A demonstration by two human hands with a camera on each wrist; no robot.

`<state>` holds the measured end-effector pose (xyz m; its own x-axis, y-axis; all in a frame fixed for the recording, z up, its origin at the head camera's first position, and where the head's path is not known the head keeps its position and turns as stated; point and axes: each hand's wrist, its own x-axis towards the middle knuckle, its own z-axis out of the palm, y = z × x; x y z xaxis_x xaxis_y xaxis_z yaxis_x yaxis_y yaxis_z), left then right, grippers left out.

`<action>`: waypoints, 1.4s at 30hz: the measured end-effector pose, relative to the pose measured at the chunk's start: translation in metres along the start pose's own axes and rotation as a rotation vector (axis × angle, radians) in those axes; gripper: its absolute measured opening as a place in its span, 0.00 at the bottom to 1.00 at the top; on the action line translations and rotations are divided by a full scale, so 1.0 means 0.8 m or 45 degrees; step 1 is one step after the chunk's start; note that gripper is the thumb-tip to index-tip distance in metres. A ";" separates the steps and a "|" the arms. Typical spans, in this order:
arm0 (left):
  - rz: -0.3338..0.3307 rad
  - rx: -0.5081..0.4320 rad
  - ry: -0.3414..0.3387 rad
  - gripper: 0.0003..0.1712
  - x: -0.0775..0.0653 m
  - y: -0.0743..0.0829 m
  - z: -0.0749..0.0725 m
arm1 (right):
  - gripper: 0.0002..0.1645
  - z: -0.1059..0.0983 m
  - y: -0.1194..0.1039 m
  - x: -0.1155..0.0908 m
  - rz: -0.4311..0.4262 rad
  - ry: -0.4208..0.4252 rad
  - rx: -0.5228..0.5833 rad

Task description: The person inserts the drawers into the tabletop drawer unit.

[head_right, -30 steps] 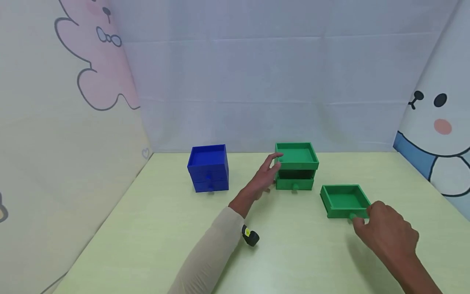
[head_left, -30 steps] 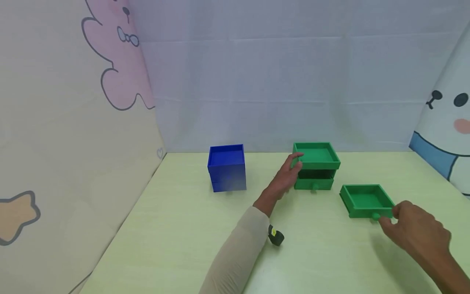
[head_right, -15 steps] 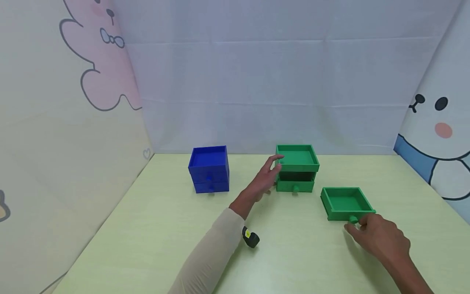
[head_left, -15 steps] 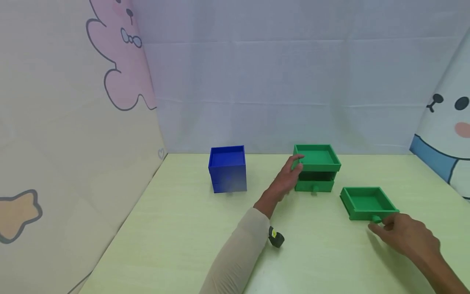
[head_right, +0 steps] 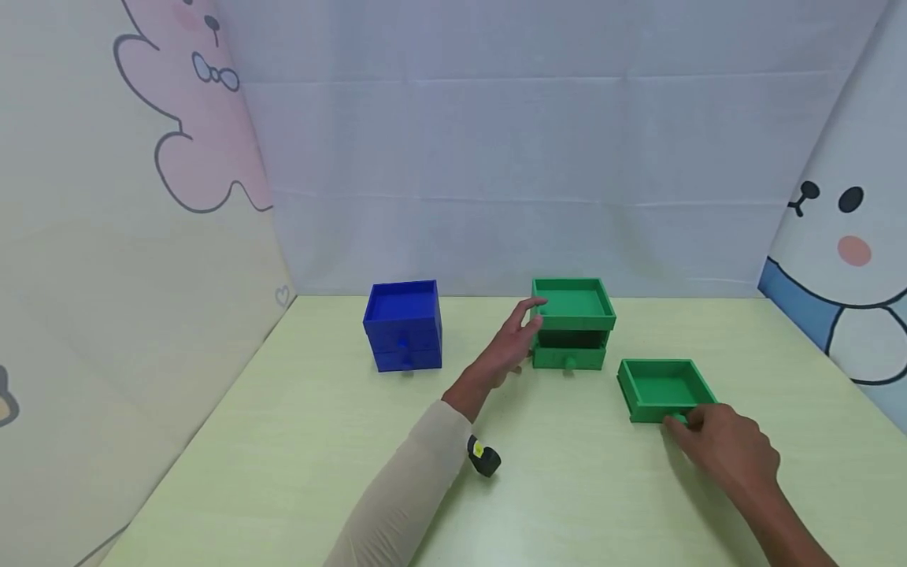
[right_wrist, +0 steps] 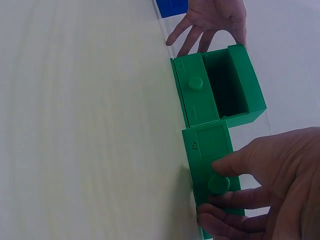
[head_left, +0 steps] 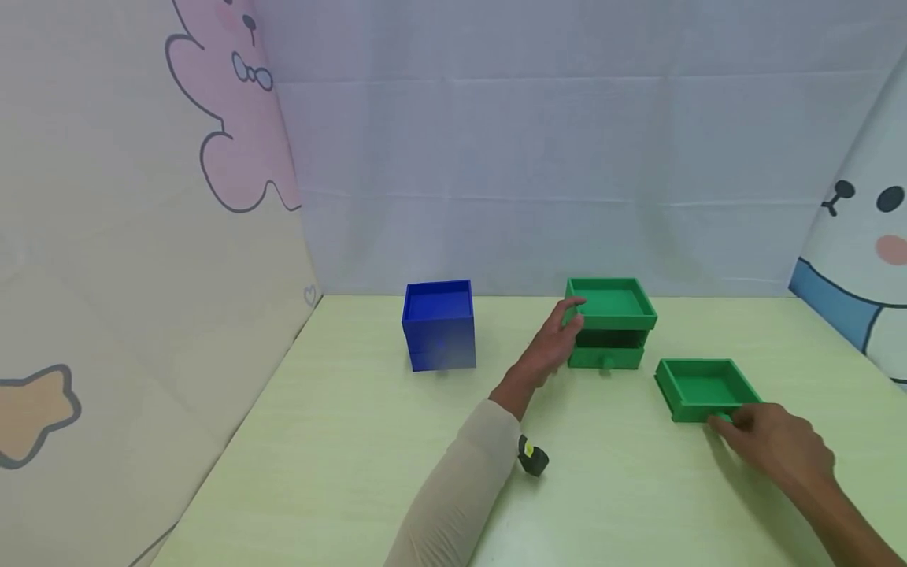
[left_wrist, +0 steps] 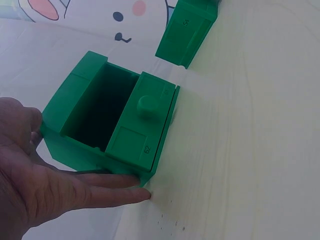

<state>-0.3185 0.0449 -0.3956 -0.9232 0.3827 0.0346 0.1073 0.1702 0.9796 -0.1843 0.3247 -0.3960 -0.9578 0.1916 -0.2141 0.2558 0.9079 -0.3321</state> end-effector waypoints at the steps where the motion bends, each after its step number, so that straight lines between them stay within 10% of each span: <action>1: 0.000 -0.001 -0.001 0.21 0.000 0.000 0.000 | 0.44 -0.001 0.001 0.001 -0.006 0.004 -0.001; 42: 0.000 -0.002 -0.010 0.21 0.002 -0.006 0.001 | 0.36 0.000 -0.001 0.003 -0.017 0.150 -0.003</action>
<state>-0.3203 0.0455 -0.4003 -0.9204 0.3895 0.0332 0.1066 0.1685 0.9799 -0.1868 0.3244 -0.3965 -0.9699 0.2217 -0.1004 0.2427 0.9114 -0.3323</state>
